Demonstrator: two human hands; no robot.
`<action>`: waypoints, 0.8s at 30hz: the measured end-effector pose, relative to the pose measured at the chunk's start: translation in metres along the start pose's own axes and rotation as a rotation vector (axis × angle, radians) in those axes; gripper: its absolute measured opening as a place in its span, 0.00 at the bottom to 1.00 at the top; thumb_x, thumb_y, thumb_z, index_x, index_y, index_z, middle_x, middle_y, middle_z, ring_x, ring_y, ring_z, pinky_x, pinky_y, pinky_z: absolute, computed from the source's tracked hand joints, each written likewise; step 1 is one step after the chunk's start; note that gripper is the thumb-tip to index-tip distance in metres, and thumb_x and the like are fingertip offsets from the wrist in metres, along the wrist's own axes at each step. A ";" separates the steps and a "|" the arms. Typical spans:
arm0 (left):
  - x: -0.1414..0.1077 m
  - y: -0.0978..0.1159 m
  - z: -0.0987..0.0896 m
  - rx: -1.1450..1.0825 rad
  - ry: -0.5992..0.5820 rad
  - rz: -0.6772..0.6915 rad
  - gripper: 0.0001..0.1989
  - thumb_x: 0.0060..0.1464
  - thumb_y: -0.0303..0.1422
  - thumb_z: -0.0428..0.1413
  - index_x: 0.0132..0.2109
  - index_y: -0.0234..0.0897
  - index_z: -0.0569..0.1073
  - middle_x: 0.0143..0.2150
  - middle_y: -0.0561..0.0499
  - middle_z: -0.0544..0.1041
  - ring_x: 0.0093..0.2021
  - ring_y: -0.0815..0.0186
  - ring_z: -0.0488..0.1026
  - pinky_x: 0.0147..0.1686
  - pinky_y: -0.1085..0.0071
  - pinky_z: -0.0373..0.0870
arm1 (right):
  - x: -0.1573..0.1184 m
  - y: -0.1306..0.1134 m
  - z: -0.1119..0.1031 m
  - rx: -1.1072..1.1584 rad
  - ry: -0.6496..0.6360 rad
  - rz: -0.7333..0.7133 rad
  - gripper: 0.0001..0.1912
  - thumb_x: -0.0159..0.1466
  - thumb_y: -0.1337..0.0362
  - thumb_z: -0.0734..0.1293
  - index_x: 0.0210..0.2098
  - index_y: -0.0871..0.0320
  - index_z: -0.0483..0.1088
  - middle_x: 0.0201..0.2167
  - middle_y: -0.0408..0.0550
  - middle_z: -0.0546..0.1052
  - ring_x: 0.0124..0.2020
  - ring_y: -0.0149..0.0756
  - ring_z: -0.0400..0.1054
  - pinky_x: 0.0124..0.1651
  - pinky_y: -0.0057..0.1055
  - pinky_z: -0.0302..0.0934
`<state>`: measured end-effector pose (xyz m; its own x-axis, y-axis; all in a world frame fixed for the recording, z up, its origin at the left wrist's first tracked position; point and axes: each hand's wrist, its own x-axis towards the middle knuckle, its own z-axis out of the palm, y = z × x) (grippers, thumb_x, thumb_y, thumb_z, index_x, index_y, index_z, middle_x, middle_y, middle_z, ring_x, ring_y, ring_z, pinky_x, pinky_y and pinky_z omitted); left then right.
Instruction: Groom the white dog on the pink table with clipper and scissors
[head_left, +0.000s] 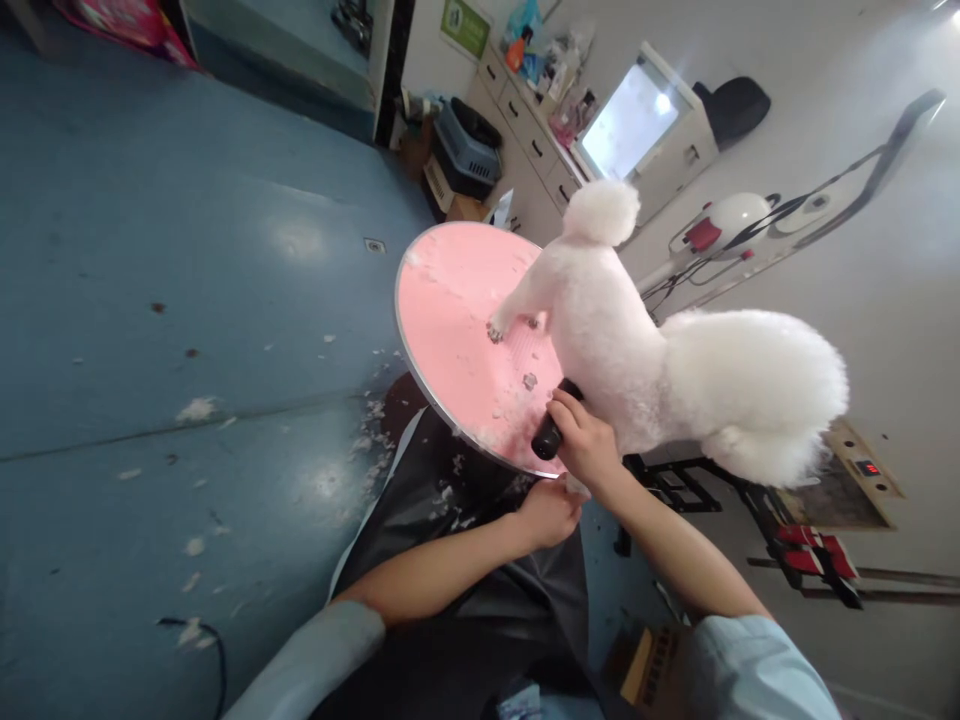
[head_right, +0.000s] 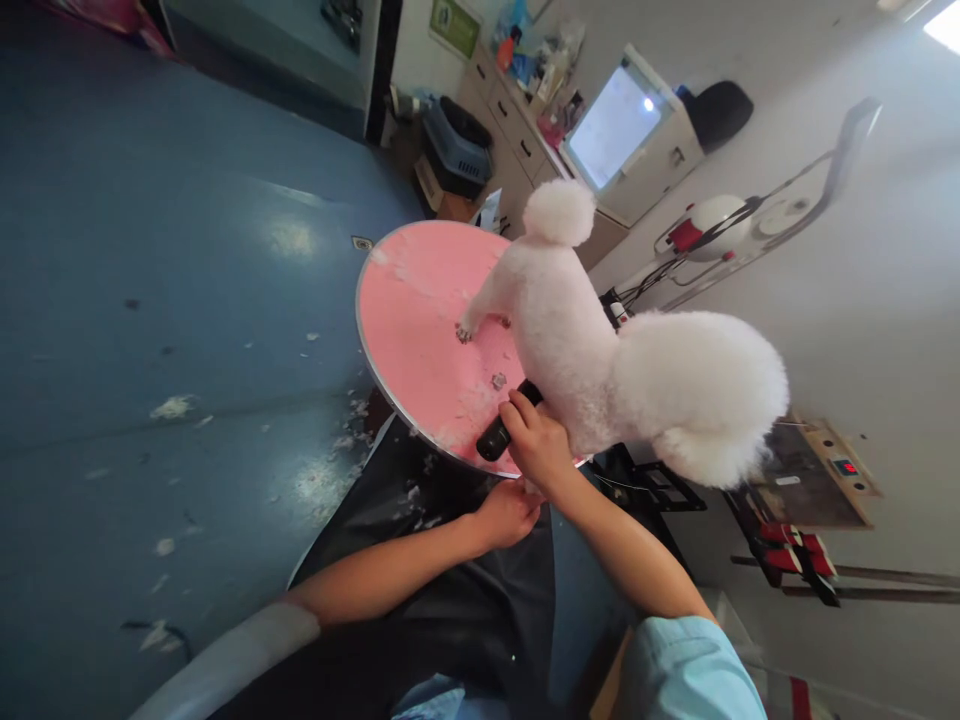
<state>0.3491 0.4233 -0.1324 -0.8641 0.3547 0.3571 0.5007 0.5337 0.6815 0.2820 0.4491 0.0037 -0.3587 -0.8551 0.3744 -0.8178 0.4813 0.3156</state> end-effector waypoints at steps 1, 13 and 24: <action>0.001 0.000 0.001 -0.002 0.000 -0.008 0.15 0.63 0.30 0.51 0.52 0.34 0.78 0.45 0.40 0.80 0.48 0.54 0.76 0.49 0.60 0.74 | 0.000 -0.003 0.002 0.013 -0.039 0.018 0.20 0.62 0.77 0.63 0.50 0.56 0.69 0.54 0.57 0.79 0.38 0.39 0.80 0.32 0.29 0.74; 0.001 -0.011 0.015 -0.111 0.083 0.061 0.18 0.63 0.32 0.50 0.54 0.39 0.79 0.50 0.40 0.79 0.50 0.55 0.77 0.49 0.59 0.76 | -0.022 0.019 -0.060 0.342 0.503 0.031 0.27 0.57 0.68 0.76 0.51 0.53 0.61 0.51 0.52 0.78 0.46 0.41 0.78 0.41 0.40 0.77; 0.002 -0.010 0.012 -0.093 0.018 0.044 0.17 0.63 0.32 0.49 0.53 0.39 0.79 0.50 0.41 0.79 0.50 0.54 0.77 0.48 0.58 0.75 | -0.018 0.002 -0.038 0.277 0.609 0.079 0.29 0.59 0.65 0.75 0.56 0.48 0.61 0.53 0.53 0.77 0.46 0.44 0.78 0.42 0.42 0.77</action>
<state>0.3431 0.4284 -0.1460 -0.8425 0.3618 0.3992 0.5322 0.4438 0.7209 0.3039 0.4724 0.0311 -0.1704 -0.5188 0.8377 -0.9138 0.4013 0.0626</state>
